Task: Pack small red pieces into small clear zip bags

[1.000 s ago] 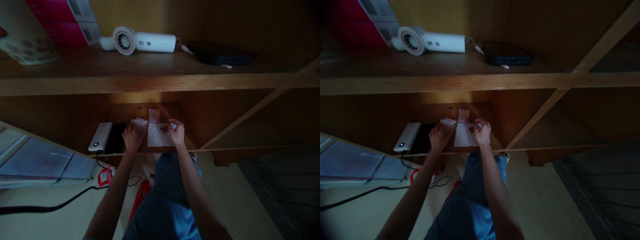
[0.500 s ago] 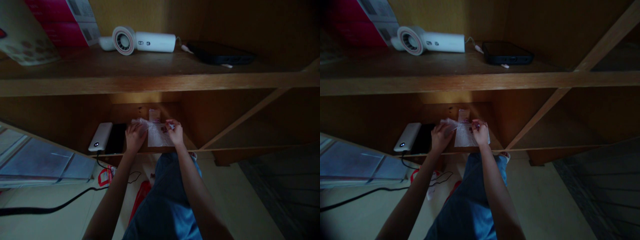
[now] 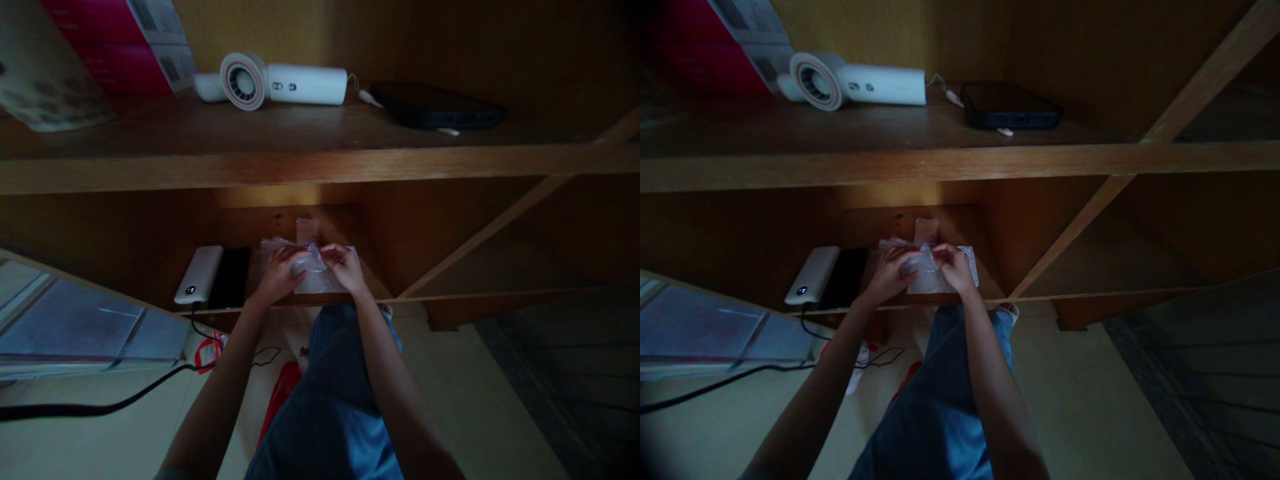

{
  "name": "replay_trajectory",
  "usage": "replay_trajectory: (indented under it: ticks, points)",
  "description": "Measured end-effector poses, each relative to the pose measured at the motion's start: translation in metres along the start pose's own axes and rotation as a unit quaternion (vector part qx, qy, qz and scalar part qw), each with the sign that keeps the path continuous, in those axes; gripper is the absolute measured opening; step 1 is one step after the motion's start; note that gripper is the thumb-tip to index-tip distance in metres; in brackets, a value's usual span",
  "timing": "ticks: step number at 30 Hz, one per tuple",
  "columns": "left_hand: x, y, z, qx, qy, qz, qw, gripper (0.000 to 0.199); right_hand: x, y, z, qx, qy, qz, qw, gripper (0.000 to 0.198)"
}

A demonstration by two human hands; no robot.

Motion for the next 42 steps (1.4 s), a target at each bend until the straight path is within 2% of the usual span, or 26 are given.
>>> replay_trajectory:
  ticks: [2,5,9,19,25,31,37,42]
  points:
    - [0.001,-0.001,0.000,-0.009,0.011,0.008,1.000,0.043,0.001,-0.004,0.000,0.010,0.008,0.018,1.000,0.012]
    - [0.005,-0.003,-0.001,-0.020,0.018,0.015,1.000,0.063,0.003,-0.010,0.001,0.021,0.014,0.046,0.999,0.011]
    - [0.011,-0.005,-0.001,-0.038,-0.002,0.035,0.999,0.080,0.005,-0.012,0.000,0.031,0.032,0.087,0.995,0.011]
    - [0.022,-0.004,0.001,-0.040,-0.030,0.049,0.998,0.071,0.003,-0.007,0.000,0.053,0.043,0.091,0.994,0.011]
    - [0.014,-0.009,0.007,-0.024,-0.020,0.089,0.996,0.064,0.004,0.002,-0.002,0.006,0.044,0.020,0.999,0.014]
    - [0.015,-0.014,0.009,-0.011,-0.015,0.111,0.994,0.066,0.004,0.019,-0.007,-0.087,0.030,-0.076,0.993,0.012]
    - [0.022,-0.007,0.006,-0.012,-0.025,0.080,0.996,0.057,0.005,0.009,-0.007,-0.021,0.034,-0.038,0.999,0.015]
    - [0.024,0.002,0.003,-0.028,-0.026,0.059,0.998,0.059,0.007,0.006,-0.008,-0.036,0.067,-0.026,0.997,0.022]
Point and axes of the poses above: each hand's wrist, its own z-axis towards the middle knuckle, its own x-axis out of the palm, y = z × x, the point moved 5 cm from there along z, towards the middle knuckle, and after that the axes turned 13 degrees about -y, right-handed, at the moved point
